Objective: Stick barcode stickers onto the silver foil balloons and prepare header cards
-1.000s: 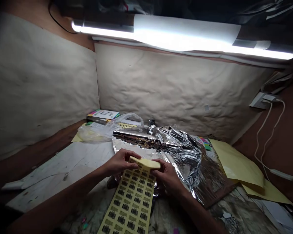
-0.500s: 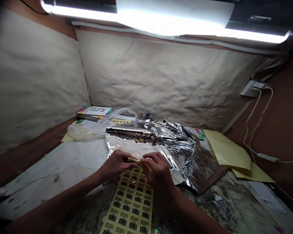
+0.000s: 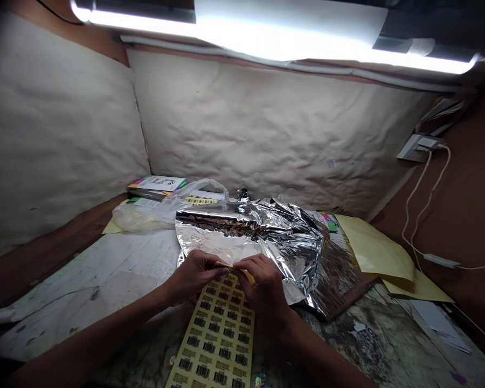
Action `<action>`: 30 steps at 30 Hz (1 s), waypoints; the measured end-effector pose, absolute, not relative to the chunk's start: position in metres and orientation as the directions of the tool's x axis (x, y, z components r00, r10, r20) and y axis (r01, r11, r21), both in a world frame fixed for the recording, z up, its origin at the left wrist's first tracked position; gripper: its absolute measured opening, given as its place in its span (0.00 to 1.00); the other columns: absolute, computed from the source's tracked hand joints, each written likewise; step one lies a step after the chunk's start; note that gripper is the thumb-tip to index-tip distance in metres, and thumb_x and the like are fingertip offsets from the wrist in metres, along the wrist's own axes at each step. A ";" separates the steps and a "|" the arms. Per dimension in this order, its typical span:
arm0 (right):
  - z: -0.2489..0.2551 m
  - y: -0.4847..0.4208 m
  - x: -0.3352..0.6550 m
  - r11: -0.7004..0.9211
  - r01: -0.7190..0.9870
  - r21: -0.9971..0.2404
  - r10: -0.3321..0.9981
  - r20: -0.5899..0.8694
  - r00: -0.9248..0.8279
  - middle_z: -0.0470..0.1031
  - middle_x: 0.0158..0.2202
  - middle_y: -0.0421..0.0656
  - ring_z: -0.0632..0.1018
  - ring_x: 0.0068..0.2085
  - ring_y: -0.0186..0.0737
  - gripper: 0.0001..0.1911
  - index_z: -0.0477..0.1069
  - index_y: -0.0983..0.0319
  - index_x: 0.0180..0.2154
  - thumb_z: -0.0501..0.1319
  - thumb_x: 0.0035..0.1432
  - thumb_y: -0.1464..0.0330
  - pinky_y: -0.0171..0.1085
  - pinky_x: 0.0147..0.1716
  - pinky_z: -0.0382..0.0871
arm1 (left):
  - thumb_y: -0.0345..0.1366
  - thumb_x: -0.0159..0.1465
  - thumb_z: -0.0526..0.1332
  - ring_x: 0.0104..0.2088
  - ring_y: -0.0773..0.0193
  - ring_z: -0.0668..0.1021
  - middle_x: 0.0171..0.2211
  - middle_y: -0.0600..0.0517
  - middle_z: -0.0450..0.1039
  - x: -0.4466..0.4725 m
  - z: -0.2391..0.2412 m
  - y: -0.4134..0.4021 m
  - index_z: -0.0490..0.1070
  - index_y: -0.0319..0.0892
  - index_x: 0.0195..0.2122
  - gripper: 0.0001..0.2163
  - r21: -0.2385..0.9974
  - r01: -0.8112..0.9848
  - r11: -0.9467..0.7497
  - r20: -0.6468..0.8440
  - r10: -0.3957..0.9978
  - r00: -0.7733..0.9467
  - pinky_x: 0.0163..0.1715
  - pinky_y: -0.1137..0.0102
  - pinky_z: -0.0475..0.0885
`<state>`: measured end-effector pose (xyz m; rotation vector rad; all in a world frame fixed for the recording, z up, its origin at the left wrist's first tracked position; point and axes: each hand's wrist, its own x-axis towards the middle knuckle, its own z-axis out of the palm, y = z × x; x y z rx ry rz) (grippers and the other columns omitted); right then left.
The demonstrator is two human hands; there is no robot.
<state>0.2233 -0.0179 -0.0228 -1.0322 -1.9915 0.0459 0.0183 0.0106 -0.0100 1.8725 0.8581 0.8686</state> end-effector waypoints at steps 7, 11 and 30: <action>-0.019 -0.021 0.223 0.632 0.656 -0.412 0.691 0.683 -0.236 0.79 0.32 0.42 0.78 0.35 0.45 0.03 0.75 0.57 0.34 0.63 0.60 0.70 0.43 0.35 0.70 | 0.46 0.64 0.60 0.24 0.66 0.72 0.24 0.50 0.76 0.022 -0.015 0.006 0.80 0.36 0.29 0.17 0.872 0.283 -0.400 0.237 0.850 0.470 0.24 0.74 0.63; -0.021 -0.022 0.224 0.625 0.641 -0.445 0.706 0.673 -0.220 0.79 0.32 0.42 0.77 0.35 0.45 0.03 0.74 0.56 0.34 0.64 0.59 0.70 0.43 0.35 0.69 | 0.46 0.64 0.60 0.22 0.69 0.65 0.18 0.54 0.66 0.024 -0.016 0.004 0.73 0.37 0.22 0.19 0.860 0.302 -0.412 0.258 0.861 0.438 0.23 0.74 0.58; -0.014 -0.027 0.225 0.760 0.558 -0.333 0.581 0.734 -0.352 0.76 0.36 0.45 0.73 0.40 0.43 0.06 0.74 0.58 0.34 0.61 0.61 0.74 0.43 0.39 0.71 | 0.56 0.55 0.65 0.21 0.67 0.70 0.22 0.54 0.70 0.021 -0.025 0.021 0.72 0.36 0.28 0.23 0.991 0.032 0.130 -0.132 0.899 0.417 0.20 0.74 0.64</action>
